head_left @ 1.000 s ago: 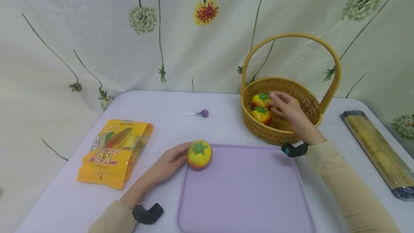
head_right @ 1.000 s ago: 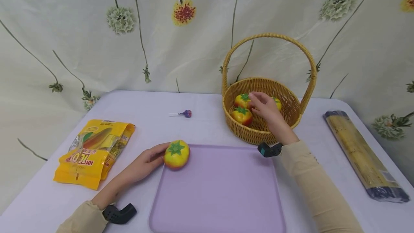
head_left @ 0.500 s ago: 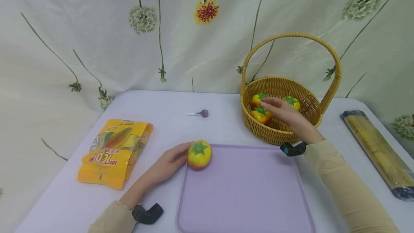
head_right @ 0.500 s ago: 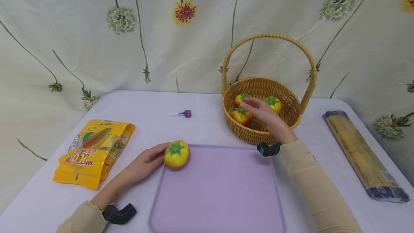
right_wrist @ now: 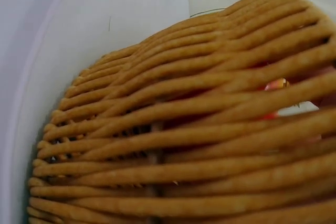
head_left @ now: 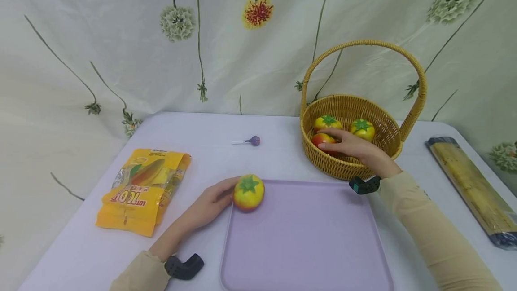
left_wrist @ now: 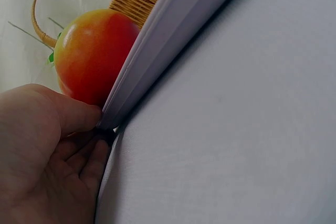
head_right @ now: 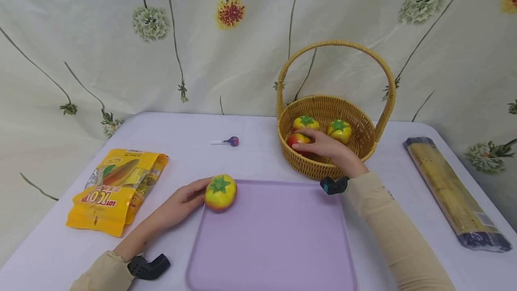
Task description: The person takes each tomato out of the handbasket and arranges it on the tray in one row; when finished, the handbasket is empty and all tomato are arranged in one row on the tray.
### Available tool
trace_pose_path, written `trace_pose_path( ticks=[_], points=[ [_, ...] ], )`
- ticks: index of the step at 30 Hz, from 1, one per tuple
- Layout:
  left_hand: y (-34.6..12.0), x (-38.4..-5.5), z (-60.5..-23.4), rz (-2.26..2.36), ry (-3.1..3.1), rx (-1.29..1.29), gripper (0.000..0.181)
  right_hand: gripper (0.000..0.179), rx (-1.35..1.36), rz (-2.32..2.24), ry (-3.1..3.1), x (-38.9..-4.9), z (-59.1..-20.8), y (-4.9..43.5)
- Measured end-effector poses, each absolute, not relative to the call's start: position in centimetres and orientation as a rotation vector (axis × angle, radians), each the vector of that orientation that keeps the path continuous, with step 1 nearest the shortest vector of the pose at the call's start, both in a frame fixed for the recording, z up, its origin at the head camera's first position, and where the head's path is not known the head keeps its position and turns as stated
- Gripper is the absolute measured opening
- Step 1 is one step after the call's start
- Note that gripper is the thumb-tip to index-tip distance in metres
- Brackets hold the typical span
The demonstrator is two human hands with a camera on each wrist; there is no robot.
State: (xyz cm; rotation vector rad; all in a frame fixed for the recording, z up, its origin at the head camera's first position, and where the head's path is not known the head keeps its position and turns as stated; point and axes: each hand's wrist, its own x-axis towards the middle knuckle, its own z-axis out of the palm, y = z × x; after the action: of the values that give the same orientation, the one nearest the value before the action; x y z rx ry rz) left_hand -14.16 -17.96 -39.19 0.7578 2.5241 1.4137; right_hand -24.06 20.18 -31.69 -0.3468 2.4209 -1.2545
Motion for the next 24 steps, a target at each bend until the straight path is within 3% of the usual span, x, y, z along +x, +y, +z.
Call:
trace_pose_path(
  ticks=[24],
  points=[
    [-18.13, -14.33, -39.6, 1.42, 2.528, 0.768, 0.044, 0.068, -0.335, -1.268, 2.491, -23.68, -31.28, 20.02]
  ],
)
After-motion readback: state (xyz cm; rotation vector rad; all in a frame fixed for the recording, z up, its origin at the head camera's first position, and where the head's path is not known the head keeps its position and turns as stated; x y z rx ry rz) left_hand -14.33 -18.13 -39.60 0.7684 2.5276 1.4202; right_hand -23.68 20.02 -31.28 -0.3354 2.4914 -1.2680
